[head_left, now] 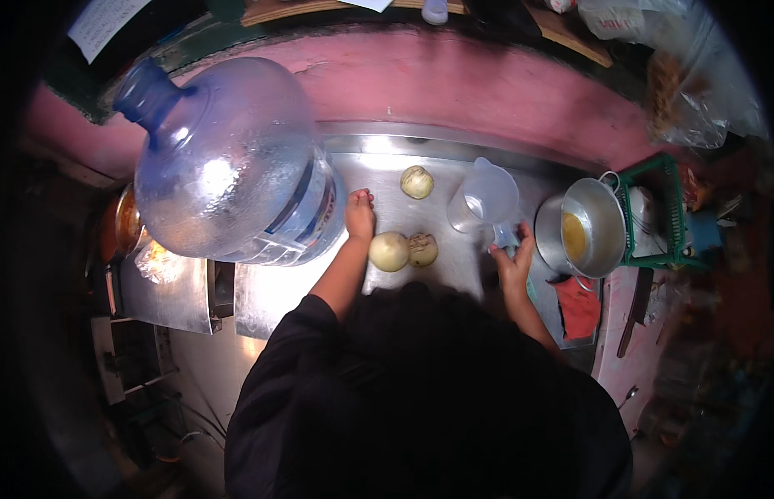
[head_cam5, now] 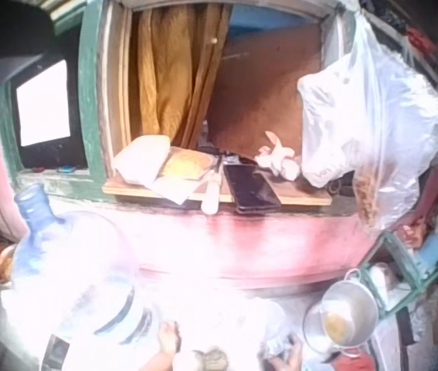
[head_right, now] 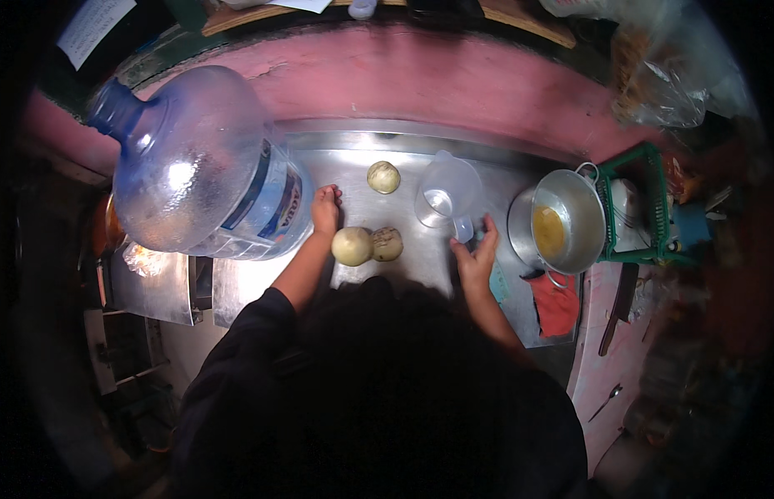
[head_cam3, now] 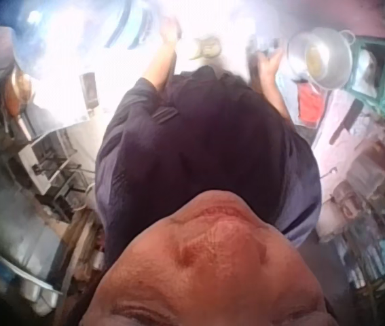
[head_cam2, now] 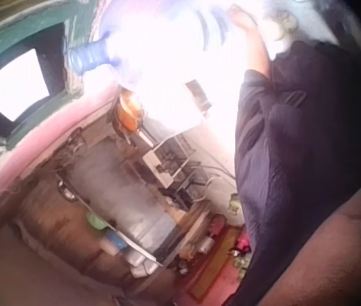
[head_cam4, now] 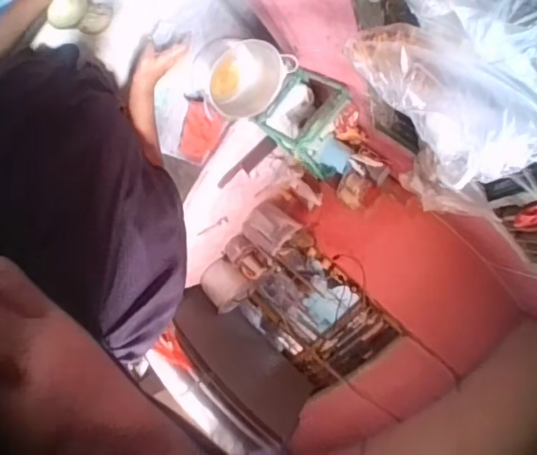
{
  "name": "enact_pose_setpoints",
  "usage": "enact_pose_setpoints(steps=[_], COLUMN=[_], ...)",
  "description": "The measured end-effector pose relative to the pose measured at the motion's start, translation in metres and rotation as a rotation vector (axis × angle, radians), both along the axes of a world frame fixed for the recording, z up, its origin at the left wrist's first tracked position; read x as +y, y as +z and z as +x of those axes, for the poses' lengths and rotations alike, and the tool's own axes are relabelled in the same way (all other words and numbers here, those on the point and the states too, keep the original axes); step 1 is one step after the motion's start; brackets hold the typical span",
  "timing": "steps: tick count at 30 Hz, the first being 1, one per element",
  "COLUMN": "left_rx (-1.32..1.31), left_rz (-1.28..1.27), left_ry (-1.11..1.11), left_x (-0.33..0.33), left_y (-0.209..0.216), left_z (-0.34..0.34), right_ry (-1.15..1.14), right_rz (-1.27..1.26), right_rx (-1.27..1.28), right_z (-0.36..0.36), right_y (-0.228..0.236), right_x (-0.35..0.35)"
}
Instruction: The person peels the outer skin from several onions using a knife, then moves to a metal counter to slice them. The person cuts the onions into thin wedges and places them on the counter.
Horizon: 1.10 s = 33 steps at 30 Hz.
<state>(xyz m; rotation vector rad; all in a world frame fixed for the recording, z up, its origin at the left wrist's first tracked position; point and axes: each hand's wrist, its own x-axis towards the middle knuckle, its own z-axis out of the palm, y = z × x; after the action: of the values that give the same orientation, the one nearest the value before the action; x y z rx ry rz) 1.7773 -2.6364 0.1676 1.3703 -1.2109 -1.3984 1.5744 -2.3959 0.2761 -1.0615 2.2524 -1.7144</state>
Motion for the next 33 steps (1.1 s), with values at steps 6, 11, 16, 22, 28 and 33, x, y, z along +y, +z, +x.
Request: enact_pose_setpoints(steps=[6,11,16,22,28,33], left_rx=[0.075,-0.482,-0.788,-0.694,-0.850,-1.085], left_rz=[0.102,-0.587,-0.584,-0.240,-0.261,-0.683], left_ry=[-0.268,-0.504,-0.759,-0.899,-0.842,-0.644], left_x=[0.014,0.098,0.125,0.117,0.086,0.057], left_y=[0.052,0.096,0.098,0.086,0.122,0.107], left_z=[0.011,0.074,0.119,0.128,0.077,0.031], right_ry=[0.240,0.150,0.042,-0.094,0.016,-0.126], right_rz=[-0.016,-0.261,-0.248,-0.061,0.352,0.769], right_rx=[-0.785,-0.714,-0.614,-0.435,-0.050,0.360], right_z=[-0.019,-0.030,-0.065,-0.072,-0.015,0.015], right_y=[0.019,0.032,0.008,-0.006,-0.021,-0.009], right_x=[-0.017,-0.037,-0.051,-0.029,0.089,0.151])
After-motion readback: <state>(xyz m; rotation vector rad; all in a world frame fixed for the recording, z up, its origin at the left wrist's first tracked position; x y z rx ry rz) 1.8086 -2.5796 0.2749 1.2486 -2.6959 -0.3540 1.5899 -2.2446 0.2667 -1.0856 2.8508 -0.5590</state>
